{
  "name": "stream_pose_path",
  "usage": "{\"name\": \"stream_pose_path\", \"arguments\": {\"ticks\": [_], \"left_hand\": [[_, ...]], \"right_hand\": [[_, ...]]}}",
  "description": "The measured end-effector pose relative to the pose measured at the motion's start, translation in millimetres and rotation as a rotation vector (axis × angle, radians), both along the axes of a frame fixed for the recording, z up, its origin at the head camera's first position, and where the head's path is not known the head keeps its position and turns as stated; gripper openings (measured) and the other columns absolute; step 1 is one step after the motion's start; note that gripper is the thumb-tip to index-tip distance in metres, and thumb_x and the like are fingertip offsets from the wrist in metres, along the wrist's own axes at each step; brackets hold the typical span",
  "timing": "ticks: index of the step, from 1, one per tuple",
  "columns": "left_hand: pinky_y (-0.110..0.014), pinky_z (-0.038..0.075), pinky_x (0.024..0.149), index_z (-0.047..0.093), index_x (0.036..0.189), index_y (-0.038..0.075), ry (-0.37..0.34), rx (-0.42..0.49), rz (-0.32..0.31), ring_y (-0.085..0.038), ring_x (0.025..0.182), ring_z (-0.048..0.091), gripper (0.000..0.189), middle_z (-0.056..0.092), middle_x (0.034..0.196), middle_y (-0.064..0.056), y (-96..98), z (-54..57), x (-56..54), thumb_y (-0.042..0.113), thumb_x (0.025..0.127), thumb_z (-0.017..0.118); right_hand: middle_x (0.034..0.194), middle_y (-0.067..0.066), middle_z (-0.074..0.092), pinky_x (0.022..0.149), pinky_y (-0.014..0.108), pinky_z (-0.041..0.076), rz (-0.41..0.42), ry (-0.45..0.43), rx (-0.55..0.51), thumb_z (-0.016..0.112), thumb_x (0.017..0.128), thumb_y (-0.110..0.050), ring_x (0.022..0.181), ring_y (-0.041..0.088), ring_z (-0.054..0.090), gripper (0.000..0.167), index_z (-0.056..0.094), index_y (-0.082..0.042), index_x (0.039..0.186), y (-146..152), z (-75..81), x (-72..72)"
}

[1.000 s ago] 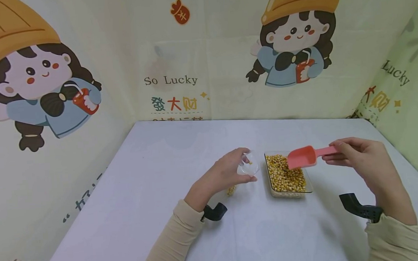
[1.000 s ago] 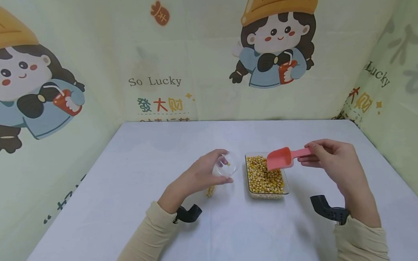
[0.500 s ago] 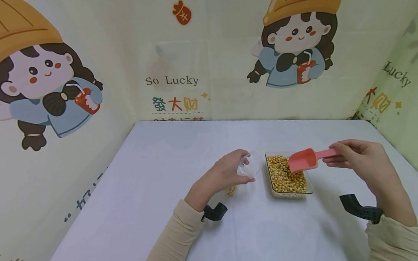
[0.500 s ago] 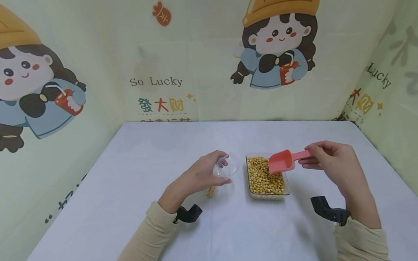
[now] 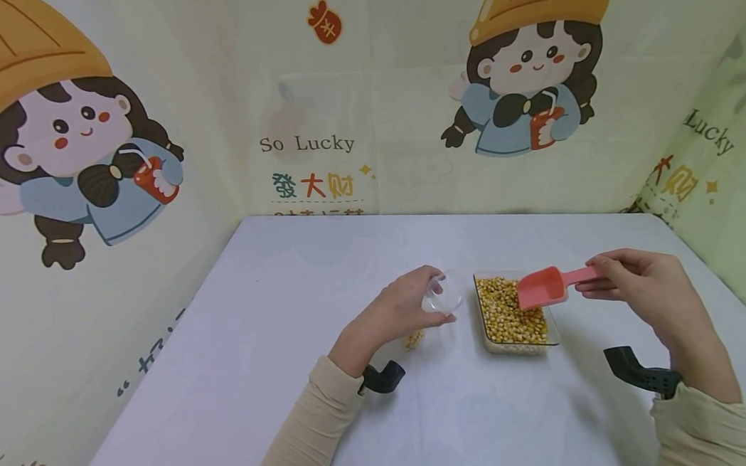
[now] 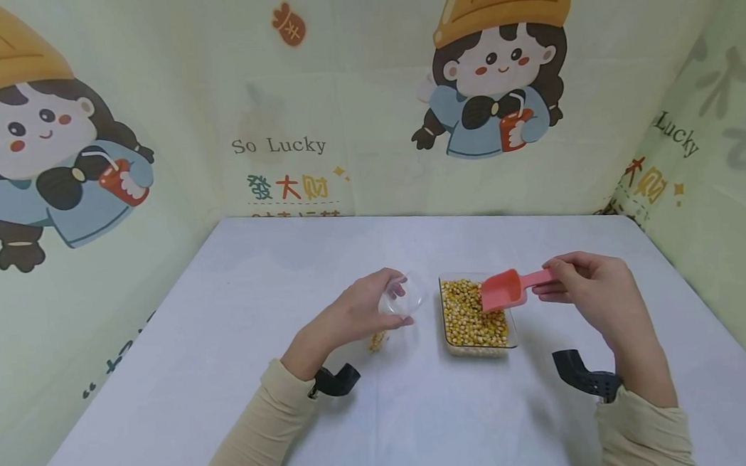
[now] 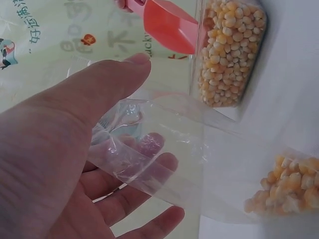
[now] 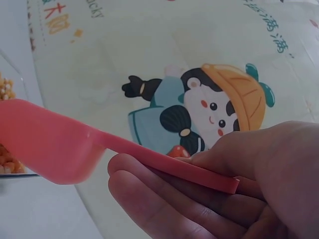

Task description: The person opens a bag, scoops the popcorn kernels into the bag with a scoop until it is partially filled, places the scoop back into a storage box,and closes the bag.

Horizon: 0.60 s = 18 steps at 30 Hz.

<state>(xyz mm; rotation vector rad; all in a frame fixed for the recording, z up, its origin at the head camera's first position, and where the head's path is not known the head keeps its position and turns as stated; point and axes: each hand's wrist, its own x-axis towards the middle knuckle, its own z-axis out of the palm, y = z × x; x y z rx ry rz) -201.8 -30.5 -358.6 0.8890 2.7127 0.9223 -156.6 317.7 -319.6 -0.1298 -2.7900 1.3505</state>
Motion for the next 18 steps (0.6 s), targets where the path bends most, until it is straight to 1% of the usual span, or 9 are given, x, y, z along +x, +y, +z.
{"name": "stream_pose_path", "arguments": {"ticks": [2, 4, 5, 9, 14, 18], "left_hand": [[-0.032, 0.050, 0.093, 0.048, 0.138, 0.010, -0.011, 0.009, 0.002, -0.020, 0.112, 0.061, 0.065, 0.065, 0.123, -0.003, -0.9, 0.5, -0.1, 0.038, 0.086, 0.076], [-0.032, 0.050, 0.092, 0.048, 0.138, 0.011, -0.010, 0.010, 0.003, -0.021, 0.112, 0.062, 0.064, 0.065, 0.123, -0.003, -1.7, 1.4, -0.1, 0.038, 0.087, 0.076], [-0.031, 0.050, 0.091, 0.048, 0.138, 0.012, -0.007, 0.009, 0.004, -0.021, 0.111, 0.062, 0.063, 0.065, 0.123, -0.003, -2.0, 1.8, -0.2, 0.038, 0.087, 0.076], [-0.029, 0.051, 0.090, 0.048, 0.137, 0.012, 0.007, 0.009, 0.005, -0.021, 0.110, 0.063, 0.063, 0.065, 0.122, -0.003, -2.4, 3.3, 0.0, 0.038, 0.087, 0.076], [-0.030, 0.051, 0.090, 0.048, 0.138, 0.011, 0.004, 0.002, 0.008, -0.021, 0.110, 0.063, 0.064, 0.065, 0.122, -0.003, -1.7, 3.6, -0.1, 0.038, 0.087, 0.076], [-0.030, 0.051, 0.092, 0.047, 0.139, 0.012, 0.003, -0.005, 0.007, -0.021, 0.110, 0.063, 0.064, 0.065, 0.122, -0.003, -1.3, 2.7, 0.0, 0.038, 0.087, 0.075]], "right_hand": [[0.088, -0.005, 0.076, 0.077, 0.026, 0.057, 0.001, 0.007, -0.005, 0.048, 0.103, -0.041, 0.080, 0.006, 0.074, 0.055, 0.052, 0.007, 0.131, -1.4, -0.7, 0.0], [0.087, -0.004, 0.076, 0.070, 0.016, 0.056, 0.002, 0.021, -0.012, 0.049, 0.103, -0.039, 0.079, 0.006, 0.074, 0.054, 0.053, 0.008, 0.130, -2.4, -1.4, -0.1], [0.088, -0.004, 0.076, 0.068, 0.015, 0.055, 0.002, 0.025, -0.015, 0.049, 0.103, -0.038, 0.079, 0.006, 0.074, 0.054, 0.053, 0.008, 0.130, -2.9, -1.8, -0.2], [0.089, -0.002, 0.075, 0.068, 0.016, 0.056, 0.004, 0.034, -0.007, 0.048, 0.104, -0.037, 0.078, 0.005, 0.074, 0.052, 0.053, 0.008, 0.129, -3.8, -2.9, -0.9], [0.091, 0.001, 0.075, 0.068, 0.018, 0.056, 0.012, 0.026, -0.001, 0.049, 0.104, -0.036, 0.078, 0.006, 0.074, 0.051, 0.054, 0.008, 0.129, -5.1, -4.2, -1.7], [0.096, 0.008, 0.075, 0.069, 0.017, 0.056, 0.017, 0.008, 0.015, 0.048, 0.104, -0.036, 0.078, 0.005, 0.073, 0.051, 0.053, 0.008, 0.129, -7.1, -5.1, -3.4]]}}
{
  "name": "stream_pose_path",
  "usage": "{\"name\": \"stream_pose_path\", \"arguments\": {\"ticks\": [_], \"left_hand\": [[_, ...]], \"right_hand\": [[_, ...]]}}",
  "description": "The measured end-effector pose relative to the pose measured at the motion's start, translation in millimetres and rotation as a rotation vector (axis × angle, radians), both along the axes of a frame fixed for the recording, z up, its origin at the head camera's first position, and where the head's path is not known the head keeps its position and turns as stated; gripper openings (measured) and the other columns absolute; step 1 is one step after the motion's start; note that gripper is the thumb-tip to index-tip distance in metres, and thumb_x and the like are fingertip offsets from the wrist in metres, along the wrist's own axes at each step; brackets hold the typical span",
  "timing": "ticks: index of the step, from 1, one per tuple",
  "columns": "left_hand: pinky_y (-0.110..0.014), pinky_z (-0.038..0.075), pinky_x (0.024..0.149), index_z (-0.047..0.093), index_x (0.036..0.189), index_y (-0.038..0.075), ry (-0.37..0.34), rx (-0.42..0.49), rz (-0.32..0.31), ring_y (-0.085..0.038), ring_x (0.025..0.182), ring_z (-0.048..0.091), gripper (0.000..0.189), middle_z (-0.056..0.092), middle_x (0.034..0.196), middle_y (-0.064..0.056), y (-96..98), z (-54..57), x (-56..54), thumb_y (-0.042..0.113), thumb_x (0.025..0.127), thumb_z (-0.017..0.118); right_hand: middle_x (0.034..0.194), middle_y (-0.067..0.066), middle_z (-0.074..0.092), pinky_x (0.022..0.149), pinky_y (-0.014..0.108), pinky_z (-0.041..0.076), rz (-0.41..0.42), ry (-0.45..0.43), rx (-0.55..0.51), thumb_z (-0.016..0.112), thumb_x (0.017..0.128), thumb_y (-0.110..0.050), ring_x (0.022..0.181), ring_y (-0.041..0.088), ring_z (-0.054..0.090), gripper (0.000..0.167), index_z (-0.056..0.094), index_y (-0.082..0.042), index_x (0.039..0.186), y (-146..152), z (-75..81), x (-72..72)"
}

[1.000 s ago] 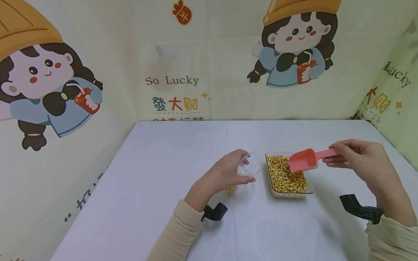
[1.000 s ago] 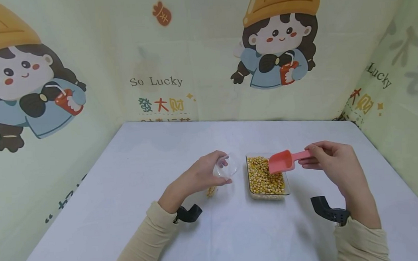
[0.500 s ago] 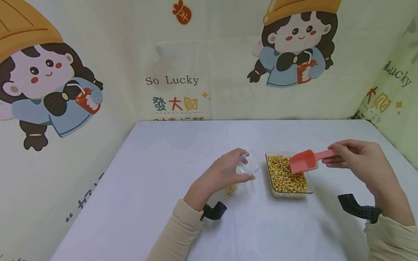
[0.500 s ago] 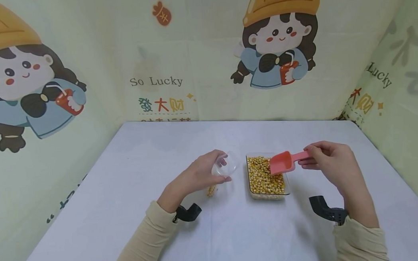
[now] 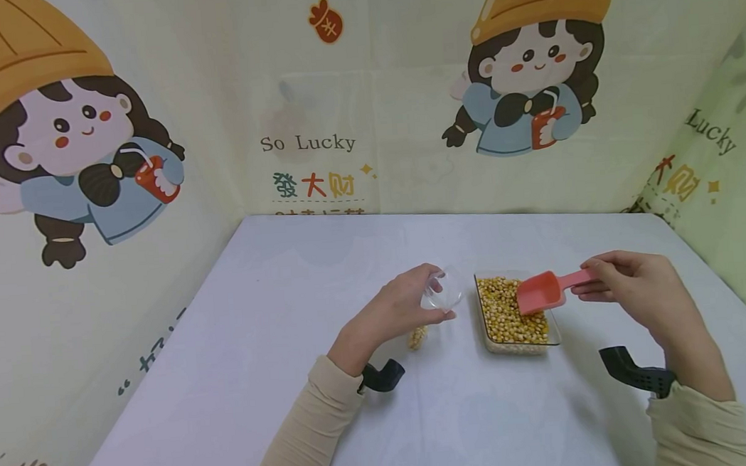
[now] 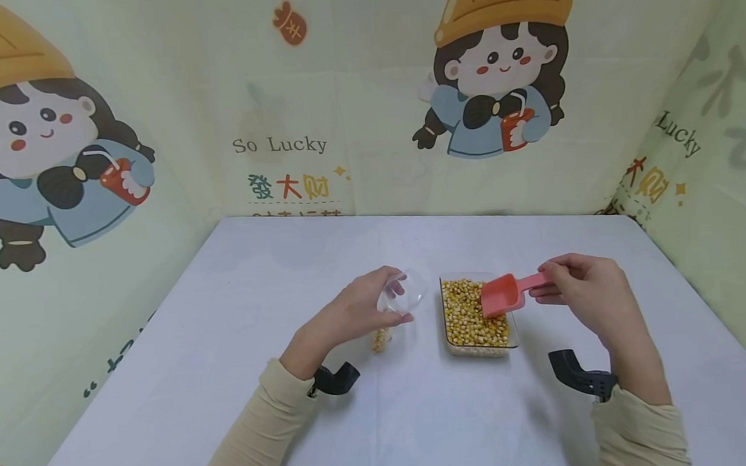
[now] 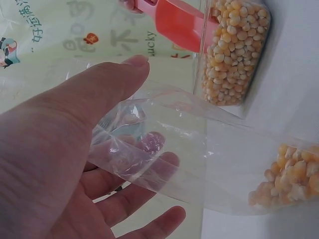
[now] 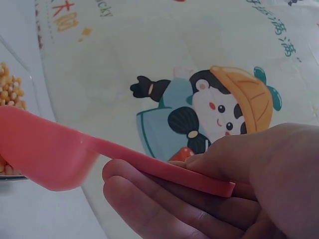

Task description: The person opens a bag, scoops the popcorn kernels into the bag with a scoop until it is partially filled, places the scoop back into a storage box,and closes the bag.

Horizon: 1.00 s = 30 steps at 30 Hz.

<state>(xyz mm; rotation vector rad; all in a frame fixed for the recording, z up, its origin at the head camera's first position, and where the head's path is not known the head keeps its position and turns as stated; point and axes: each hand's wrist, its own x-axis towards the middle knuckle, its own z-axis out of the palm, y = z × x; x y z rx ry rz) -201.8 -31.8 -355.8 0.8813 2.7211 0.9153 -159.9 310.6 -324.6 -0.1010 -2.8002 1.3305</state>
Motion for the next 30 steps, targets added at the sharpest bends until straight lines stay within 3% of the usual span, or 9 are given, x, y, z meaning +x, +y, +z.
{"name": "stream_pose_path", "arguments": {"ticks": [6, 15, 30], "left_hand": [[-0.030, 0.050, 0.092, 0.046, 0.140, 0.012, -0.004, 0.000, 0.000, -0.021, 0.111, 0.062, 0.065, 0.065, 0.122, -0.003, 0.3, -0.6, -0.4, 0.038, 0.087, 0.075], [-0.031, 0.050, 0.093, 0.047, 0.139, 0.012, -0.007, 0.009, 0.000, -0.021, 0.111, 0.062, 0.065, 0.065, 0.122, -0.003, 0.0, -1.1, 0.1, 0.038, 0.087, 0.075], [-0.030, 0.051, 0.092, 0.047, 0.139, 0.011, -0.001, 0.001, -0.002, -0.021, 0.111, 0.063, 0.064, 0.066, 0.122, -0.003, 1.5, -0.3, 0.5, 0.036, 0.087, 0.076]], "right_hand": [[0.098, 0.012, 0.076, 0.073, 0.023, 0.057, 0.016, -0.029, 0.017, 0.048, 0.104, -0.035, 0.078, 0.007, 0.074, 0.052, 0.052, 0.009, 0.131, -3, -1.0, -2.0], [0.100, 0.020, 0.073, 0.070, 0.024, 0.058, 0.035, -0.050, 0.026, 0.048, 0.105, -0.033, 0.077, 0.012, 0.075, 0.050, 0.053, 0.011, 0.129, -11, -2.9, -3.5], [0.099, 0.017, 0.073, 0.074, 0.025, 0.058, 0.066, -0.088, -0.008, 0.048, 0.105, -0.031, 0.080, 0.015, 0.075, 0.049, 0.053, 0.012, 0.128, -16, -9.7, -9.7]]}}
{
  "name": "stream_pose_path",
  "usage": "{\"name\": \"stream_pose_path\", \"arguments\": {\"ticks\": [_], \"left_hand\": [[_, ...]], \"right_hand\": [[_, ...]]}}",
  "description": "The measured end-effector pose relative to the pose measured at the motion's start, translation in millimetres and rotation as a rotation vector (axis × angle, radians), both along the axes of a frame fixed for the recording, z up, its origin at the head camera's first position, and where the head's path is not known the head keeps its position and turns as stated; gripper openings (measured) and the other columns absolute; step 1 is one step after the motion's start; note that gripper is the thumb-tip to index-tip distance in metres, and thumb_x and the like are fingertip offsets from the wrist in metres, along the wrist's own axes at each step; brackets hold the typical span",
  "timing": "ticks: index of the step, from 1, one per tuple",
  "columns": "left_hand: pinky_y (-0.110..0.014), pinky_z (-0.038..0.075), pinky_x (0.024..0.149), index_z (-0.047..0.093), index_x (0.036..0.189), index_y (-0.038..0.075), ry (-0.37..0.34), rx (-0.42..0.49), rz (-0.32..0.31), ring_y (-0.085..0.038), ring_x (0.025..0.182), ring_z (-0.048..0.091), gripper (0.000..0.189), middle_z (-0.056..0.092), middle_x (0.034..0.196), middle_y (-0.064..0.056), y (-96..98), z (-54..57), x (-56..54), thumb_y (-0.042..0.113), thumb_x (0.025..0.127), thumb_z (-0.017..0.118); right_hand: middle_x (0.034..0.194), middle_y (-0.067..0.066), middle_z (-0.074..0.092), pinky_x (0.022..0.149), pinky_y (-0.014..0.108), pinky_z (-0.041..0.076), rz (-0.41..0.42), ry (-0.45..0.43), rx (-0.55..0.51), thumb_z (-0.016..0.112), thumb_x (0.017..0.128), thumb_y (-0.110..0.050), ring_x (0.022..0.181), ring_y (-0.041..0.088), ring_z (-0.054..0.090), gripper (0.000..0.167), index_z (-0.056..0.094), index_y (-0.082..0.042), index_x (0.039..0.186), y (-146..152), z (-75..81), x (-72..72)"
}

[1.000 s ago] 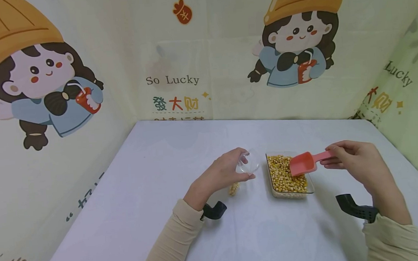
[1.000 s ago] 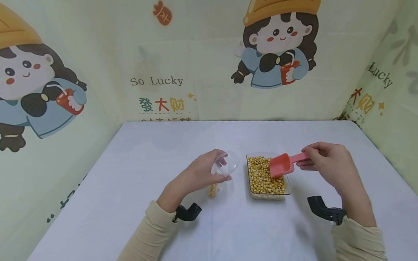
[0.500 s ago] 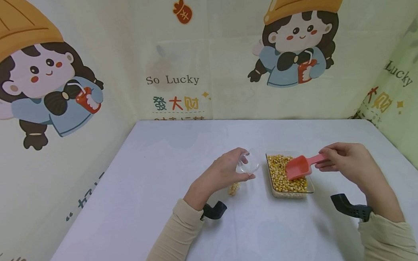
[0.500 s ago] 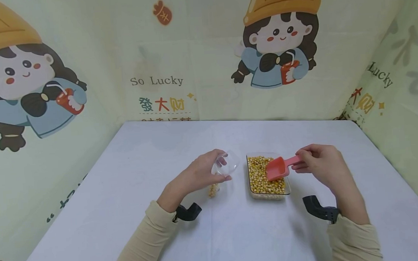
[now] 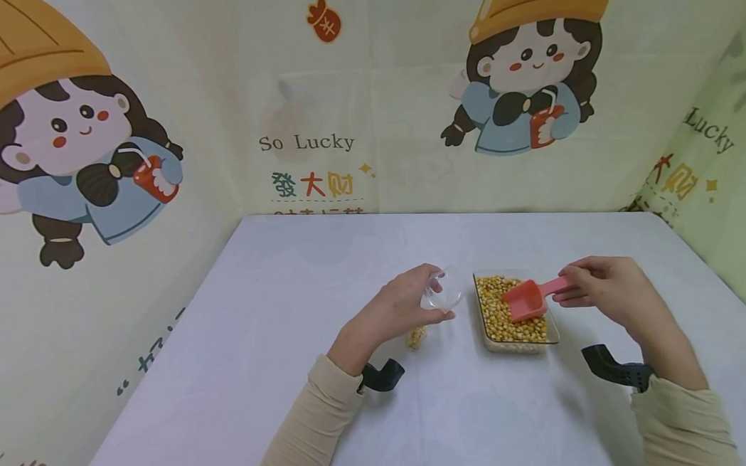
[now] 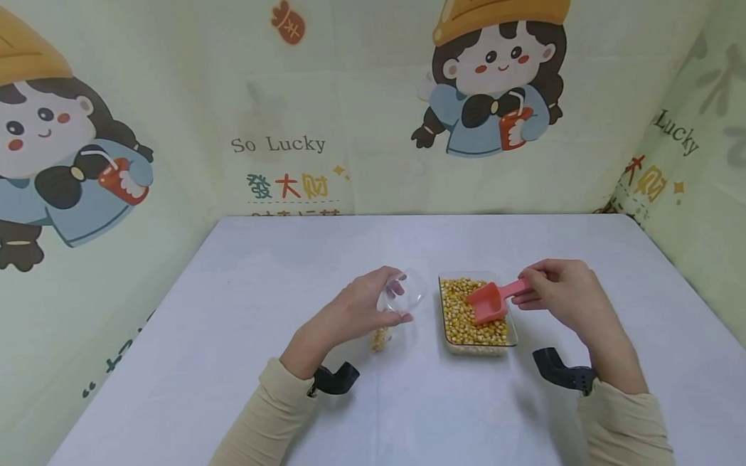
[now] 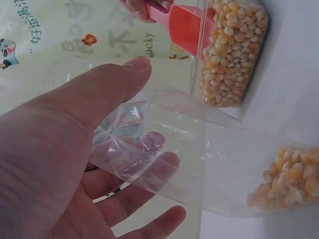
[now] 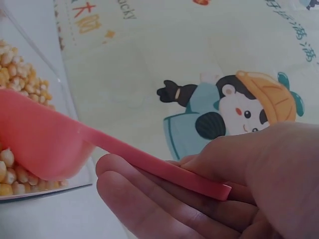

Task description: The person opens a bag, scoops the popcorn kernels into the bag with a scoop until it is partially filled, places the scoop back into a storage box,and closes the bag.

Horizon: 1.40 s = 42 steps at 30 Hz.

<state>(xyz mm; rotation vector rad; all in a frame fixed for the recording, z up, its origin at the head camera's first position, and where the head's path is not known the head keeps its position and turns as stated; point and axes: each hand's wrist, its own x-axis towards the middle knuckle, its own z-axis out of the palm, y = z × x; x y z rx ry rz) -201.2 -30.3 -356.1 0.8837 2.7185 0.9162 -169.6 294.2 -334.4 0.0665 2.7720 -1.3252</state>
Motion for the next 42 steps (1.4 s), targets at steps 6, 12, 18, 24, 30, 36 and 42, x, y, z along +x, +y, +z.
{"name": "stream_pose_path", "arguments": {"ticks": [6, 12, 18, 24, 30, 36, 42], "left_hand": [[-0.031, 0.051, 0.093, 0.046, 0.140, 0.012, -0.017, -0.014, 0.007, -0.020, 0.112, 0.062, 0.066, 0.065, 0.123, -0.003, 0.3, 0.4, 0.1, 0.037, 0.087, 0.076], [-0.030, 0.051, 0.092, 0.046, 0.141, 0.011, -0.036, -0.011, 0.014, -0.020, 0.112, 0.062, 0.067, 0.065, 0.124, -0.002, 0.3, -0.4, -0.8, 0.037, 0.087, 0.076], [-0.032, 0.051, 0.093, 0.046, 0.142, 0.010, -0.037, -0.002, 0.008, -0.020, 0.112, 0.062, 0.068, 0.065, 0.124, -0.003, 0.0, -0.7, -1.2, 0.037, 0.087, 0.076], [-0.032, 0.051, 0.093, 0.046, 0.141, 0.011, -0.043, 0.000, 0.012, -0.021, 0.112, 0.062, 0.067, 0.065, 0.124, -0.003, 0.2, -1.1, -1.8, 0.036, 0.087, 0.076], [-0.030, 0.051, 0.093, 0.045, 0.142, 0.012, -0.041, -0.011, 0.016, -0.020, 0.112, 0.062, 0.067, 0.065, 0.124, -0.002, 0.0, -0.7, -1.6, 0.037, 0.087, 0.076], [-0.030, 0.051, 0.092, 0.045, 0.142, 0.012, -0.034, -0.012, 0.014, -0.020, 0.111, 0.062, 0.068, 0.065, 0.123, -0.002, -0.6, -1.1, -1.9, 0.037, 0.087, 0.076], [-0.031, 0.051, 0.093, 0.045, 0.141, 0.012, -0.039, -0.012, 0.016, -0.020, 0.111, 0.062, 0.068, 0.065, 0.123, -0.002, -0.2, -1.4, -3.2, 0.037, 0.087, 0.076]], "right_hand": [[0.100, 0.019, 0.073, 0.073, 0.027, 0.059, 0.031, -0.007, -0.023, 0.047, 0.106, -0.028, 0.079, 0.013, 0.075, 0.047, 0.052, 0.014, 0.128, -7, -7.7, -6.2], [0.100, 0.017, 0.073, 0.076, 0.029, 0.059, 0.062, -0.030, -0.071, 0.046, 0.106, -0.028, 0.082, 0.015, 0.075, 0.048, 0.051, 0.014, 0.129, -3, -13.0, -9.6], [0.104, 0.017, 0.073, 0.080, 0.028, 0.058, 0.101, -0.059, -0.143, 0.048, 0.105, -0.034, 0.090, 0.021, 0.075, 0.054, 0.048, 0.013, 0.132, 7, -15.5, -10.2], [0.109, 0.012, 0.073, 0.081, 0.021, 0.056, 0.094, -0.088, -0.148, 0.048, 0.103, -0.044, 0.094, 0.014, 0.074, 0.063, 0.046, 0.009, 0.137, 17, -19.1, -9.1], [0.109, 0.004, 0.073, 0.085, 0.024, 0.056, 0.085, -0.115, -0.171, 0.045, 0.103, -0.047, 0.096, 0.011, 0.073, 0.065, 0.044, 0.006, 0.140, 25, -23.1, -8.3], [0.105, -0.004, 0.073, 0.085, 0.025, 0.056, 0.096, -0.123, -0.244, 0.044, 0.105, -0.041, 0.096, 0.010, 0.073, 0.062, 0.041, 0.009, 0.142, 29, -27.7, -8.6], [0.104, -0.009, 0.072, 0.084, 0.026, 0.057, 0.104, -0.116, -0.316, 0.044, 0.106, -0.038, 0.096, 0.010, 0.072, 0.061, 0.038, 0.011, 0.142, 35, -31.7, -9.8]]}}
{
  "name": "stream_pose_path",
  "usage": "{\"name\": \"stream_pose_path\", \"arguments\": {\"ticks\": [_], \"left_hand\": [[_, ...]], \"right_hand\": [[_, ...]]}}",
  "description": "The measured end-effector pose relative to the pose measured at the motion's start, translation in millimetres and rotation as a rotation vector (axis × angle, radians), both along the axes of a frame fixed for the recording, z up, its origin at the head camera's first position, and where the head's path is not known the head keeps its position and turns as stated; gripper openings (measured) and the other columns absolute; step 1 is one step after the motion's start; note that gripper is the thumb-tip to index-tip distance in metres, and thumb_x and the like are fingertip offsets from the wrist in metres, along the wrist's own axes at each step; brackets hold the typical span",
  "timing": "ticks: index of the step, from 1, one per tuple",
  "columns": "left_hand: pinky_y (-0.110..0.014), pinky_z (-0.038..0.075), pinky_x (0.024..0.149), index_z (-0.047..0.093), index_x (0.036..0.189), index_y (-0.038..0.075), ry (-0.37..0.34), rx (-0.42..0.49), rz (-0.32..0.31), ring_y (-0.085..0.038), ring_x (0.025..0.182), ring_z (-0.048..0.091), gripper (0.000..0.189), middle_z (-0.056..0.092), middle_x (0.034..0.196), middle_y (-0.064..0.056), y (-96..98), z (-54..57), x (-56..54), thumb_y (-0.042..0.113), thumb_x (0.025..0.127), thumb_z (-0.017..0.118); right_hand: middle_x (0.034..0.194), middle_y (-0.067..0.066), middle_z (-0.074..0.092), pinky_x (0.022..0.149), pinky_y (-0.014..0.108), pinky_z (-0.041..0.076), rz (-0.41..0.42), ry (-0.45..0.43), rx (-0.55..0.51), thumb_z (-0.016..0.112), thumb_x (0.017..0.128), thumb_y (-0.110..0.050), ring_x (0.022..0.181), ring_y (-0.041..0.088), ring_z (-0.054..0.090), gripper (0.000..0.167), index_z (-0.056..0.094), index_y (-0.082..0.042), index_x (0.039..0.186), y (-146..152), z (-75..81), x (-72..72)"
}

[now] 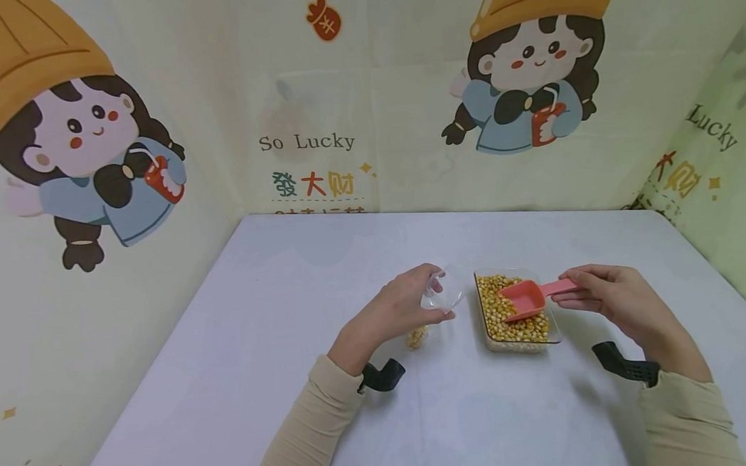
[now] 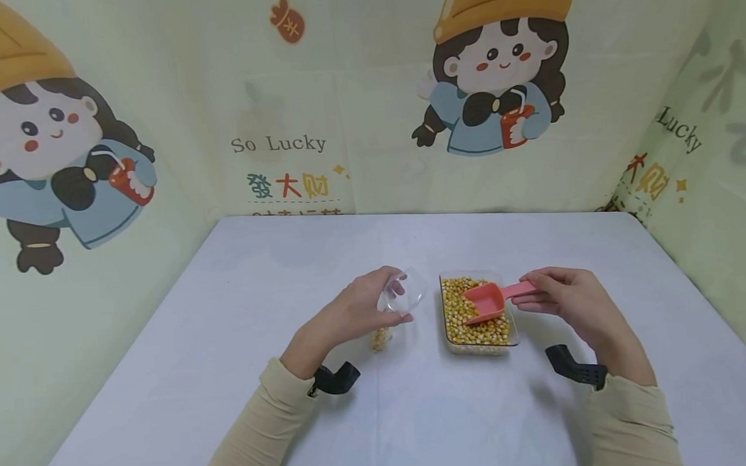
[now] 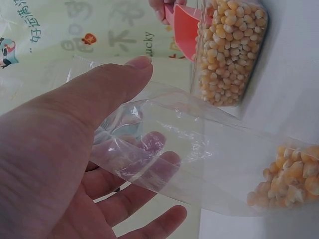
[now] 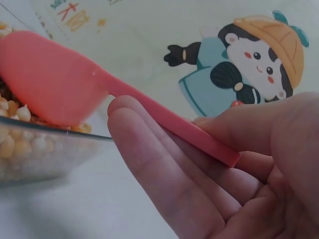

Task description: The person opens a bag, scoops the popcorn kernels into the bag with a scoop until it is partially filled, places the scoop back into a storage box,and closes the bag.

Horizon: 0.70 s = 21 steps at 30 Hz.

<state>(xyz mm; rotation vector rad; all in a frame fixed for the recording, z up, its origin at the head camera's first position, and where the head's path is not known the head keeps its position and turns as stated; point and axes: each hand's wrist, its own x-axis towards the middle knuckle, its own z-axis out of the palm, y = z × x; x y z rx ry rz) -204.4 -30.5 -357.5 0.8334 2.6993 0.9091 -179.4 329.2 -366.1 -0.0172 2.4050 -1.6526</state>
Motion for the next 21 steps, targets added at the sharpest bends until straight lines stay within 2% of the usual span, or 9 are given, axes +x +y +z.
{"name": "stream_pose_path", "arguments": {"ticks": [4, 9, 13, 21], "left_hand": [[-0.030, 0.051, 0.092, 0.046, 0.141, 0.012, -0.001, 0.000, -0.001, -0.020, 0.111, 0.062, 0.067, 0.065, 0.123, -0.002, 0.1, -0.2, 0.1, 0.037, 0.087, 0.076], [-0.030, 0.051, 0.093, 0.046, 0.142, 0.012, -0.004, -0.004, -0.001, -0.020, 0.112, 0.062, 0.068, 0.065, 0.123, -0.002, -0.4, 1.0, 1.2, 0.038, 0.087, 0.076], [-0.031, 0.050, 0.093, 0.045, 0.142, 0.011, -0.002, -0.005, -0.002, -0.021, 0.112, 0.062, 0.068, 0.065, 0.124, -0.002, -0.9, 1.1, 1.4, 0.037, 0.087, 0.076], [-0.032, 0.051, 0.094, 0.045, 0.142, 0.011, 0.007, -0.010, -0.006, -0.021, 0.114, 0.061, 0.068, 0.065, 0.124, -0.003, -0.3, 2.0, 1.2, 0.038, 0.087, 0.076]], "right_hand": [[0.103, -0.007, 0.073, 0.083, 0.027, 0.057, 0.015, -0.003, -0.109, 0.048, 0.105, -0.033, 0.096, 0.012, 0.073, 0.058, 0.038, 0.013, 0.138, 4, -3.5, -0.8], [0.103, -0.001, 0.074, 0.083, 0.028, 0.057, 0.013, -0.026, -0.234, 0.053, 0.103, -0.031, 0.096, 0.017, 0.074, 0.046, 0.047, 0.007, 0.130, 8, -8.7, -1.7], [0.102, -0.002, 0.075, 0.083, 0.029, 0.057, 0.009, -0.036, -0.301, 0.054, 0.102, -0.031, 0.096, 0.019, 0.074, 0.046, 0.046, 0.006, 0.129, 11, -12.4, -2.3], [0.105, 0.000, 0.075, 0.084, 0.031, 0.057, 0.034, -0.036, -0.435, 0.052, 0.104, -0.025, 0.097, 0.021, 0.074, 0.021, 0.066, -0.013, 0.113, 16, -17.2, -1.8]]}}
